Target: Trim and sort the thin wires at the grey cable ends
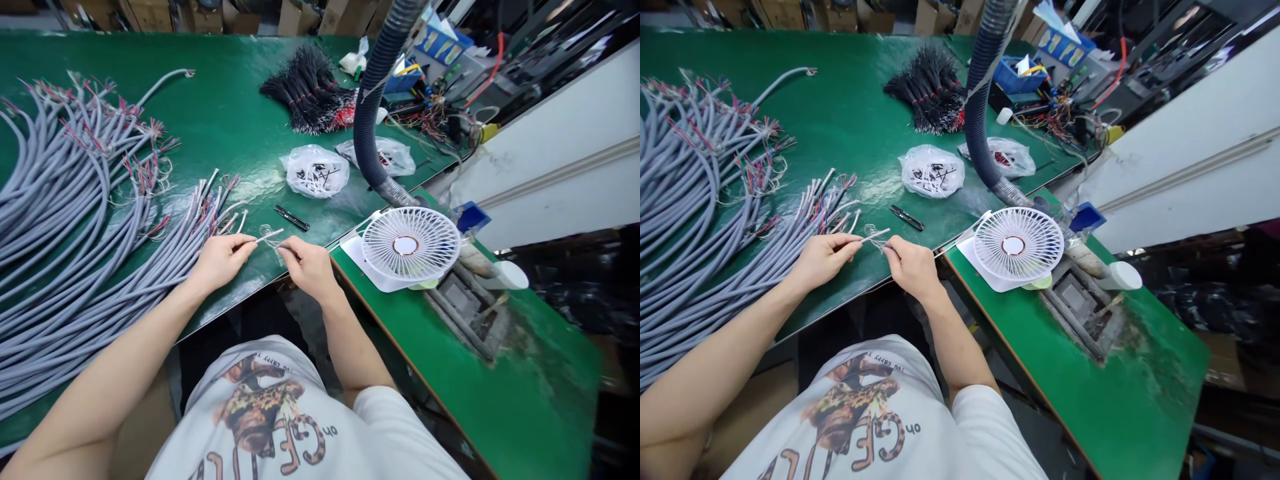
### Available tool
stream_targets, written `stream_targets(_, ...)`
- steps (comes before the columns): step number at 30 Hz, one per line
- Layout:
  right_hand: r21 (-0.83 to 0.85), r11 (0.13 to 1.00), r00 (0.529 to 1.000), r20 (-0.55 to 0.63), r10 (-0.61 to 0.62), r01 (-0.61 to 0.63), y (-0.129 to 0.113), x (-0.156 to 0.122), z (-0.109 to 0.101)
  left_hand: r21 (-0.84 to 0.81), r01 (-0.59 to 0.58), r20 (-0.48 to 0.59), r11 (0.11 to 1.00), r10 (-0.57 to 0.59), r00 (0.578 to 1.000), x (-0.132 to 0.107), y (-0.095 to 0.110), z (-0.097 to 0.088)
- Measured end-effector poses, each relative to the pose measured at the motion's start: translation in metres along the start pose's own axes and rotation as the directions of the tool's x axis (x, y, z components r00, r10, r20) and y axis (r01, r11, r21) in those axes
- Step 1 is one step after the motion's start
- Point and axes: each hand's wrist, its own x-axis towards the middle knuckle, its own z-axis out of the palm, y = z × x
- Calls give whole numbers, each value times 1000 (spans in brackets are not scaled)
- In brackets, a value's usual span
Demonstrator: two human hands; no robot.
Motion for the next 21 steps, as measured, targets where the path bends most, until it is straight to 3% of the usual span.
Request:
stream_targets(9, 22, 1000, 999, 27, 17, -17, 9, -2, 2, 230, -115, -47, 966, 129, 991, -7, 9, 3)
stream_targets(21, 65, 998, 999, 31, 25, -27, 10, -1, 1, 285, -129, -50, 950, 149, 988, -9, 10, 5)
